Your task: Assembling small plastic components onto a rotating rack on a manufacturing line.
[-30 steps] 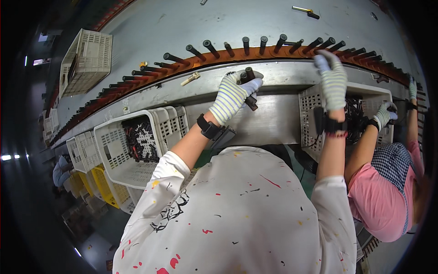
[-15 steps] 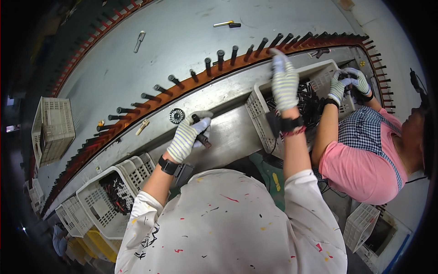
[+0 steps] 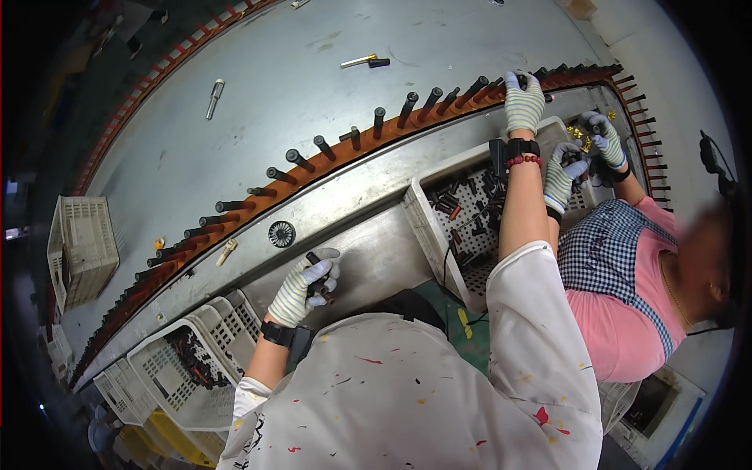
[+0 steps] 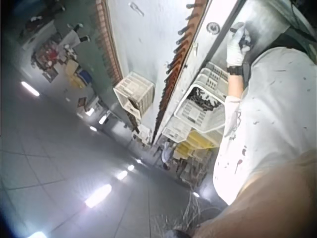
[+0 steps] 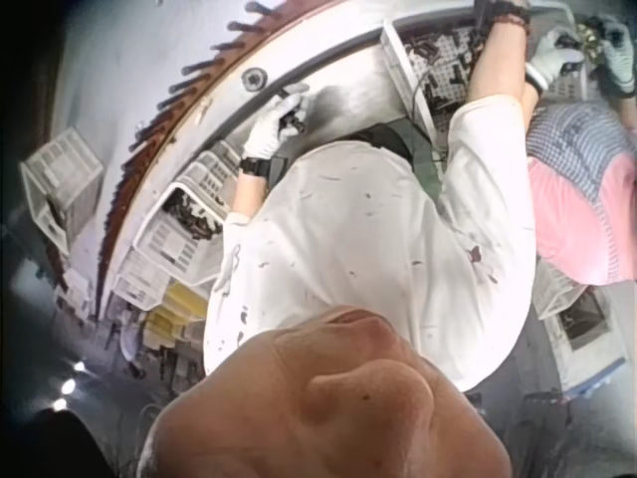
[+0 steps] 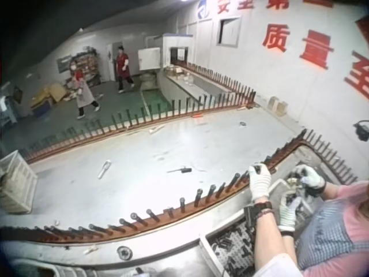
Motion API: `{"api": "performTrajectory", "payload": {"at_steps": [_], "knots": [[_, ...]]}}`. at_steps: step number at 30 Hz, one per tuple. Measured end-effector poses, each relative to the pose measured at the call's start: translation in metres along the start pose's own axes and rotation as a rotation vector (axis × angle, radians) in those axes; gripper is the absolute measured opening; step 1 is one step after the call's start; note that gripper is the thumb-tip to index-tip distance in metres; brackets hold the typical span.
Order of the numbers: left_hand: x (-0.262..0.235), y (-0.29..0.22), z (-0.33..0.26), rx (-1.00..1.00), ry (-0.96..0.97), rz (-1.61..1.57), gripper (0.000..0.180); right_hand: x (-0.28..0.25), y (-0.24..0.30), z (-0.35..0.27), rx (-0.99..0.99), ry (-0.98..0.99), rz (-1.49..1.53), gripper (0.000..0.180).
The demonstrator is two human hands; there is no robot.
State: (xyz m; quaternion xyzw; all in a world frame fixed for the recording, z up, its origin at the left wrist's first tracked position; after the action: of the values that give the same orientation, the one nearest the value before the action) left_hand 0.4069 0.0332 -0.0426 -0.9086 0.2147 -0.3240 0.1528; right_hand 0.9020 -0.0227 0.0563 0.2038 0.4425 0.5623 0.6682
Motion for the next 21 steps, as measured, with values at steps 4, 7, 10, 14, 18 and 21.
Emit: {"api": "performTrajectory", "payload": {"at_steps": [4, 7, 10, 14, 18, 21], "knots": [[0.010, -0.008, 0.000, 0.020, -0.052, 0.080, 0.040, 0.025, -0.007, -0.007, -0.091, 0.189, -0.338, 0.035], [0.015, -0.028, -0.003, 0.082, -0.075, 0.167, 0.033, 0.034, 0.022, -0.011, -0.197, 0.332, -0.461, 0.043], [-0.001, -0.036, 0.008, 0.139, -0.134, 0.203, 0.033, 0.054, 0.021, -0.014, -0.111, 0.448, -0.403, 0.040], [0.012, -0.058, 0.008, 0.296, -0.089, 0.187, 0.034, 0.068, 0.018, -0.030, -0.128, 0.583, -0.439, 0.040], [0.022, -0.063, -0.004, 0.280, -0.116, 0.302, 0.029, 0.033, 0.110, -0.092, -0.302, 0.429, -0.159, 0.031], [0.017, -0.058, 0.003, 0.265, -0.118, 0.371, 0.026, 0.051, 0.196, -0.209, -0.551, 0.889, 0.038, 0.031]]}}
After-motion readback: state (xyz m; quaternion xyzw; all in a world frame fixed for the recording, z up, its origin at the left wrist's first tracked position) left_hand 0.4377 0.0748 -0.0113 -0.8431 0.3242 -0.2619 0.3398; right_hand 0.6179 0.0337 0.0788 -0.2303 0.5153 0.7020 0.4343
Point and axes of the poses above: each hand's wrist, its own z-axis towards the middle knuckle, its own x-axis out of the palm, y = z × x, the point moved 8 cm from there along z, towards the middle knuckle, and after that the axes turned 7 degrees about -x, right-handed, at the moved point
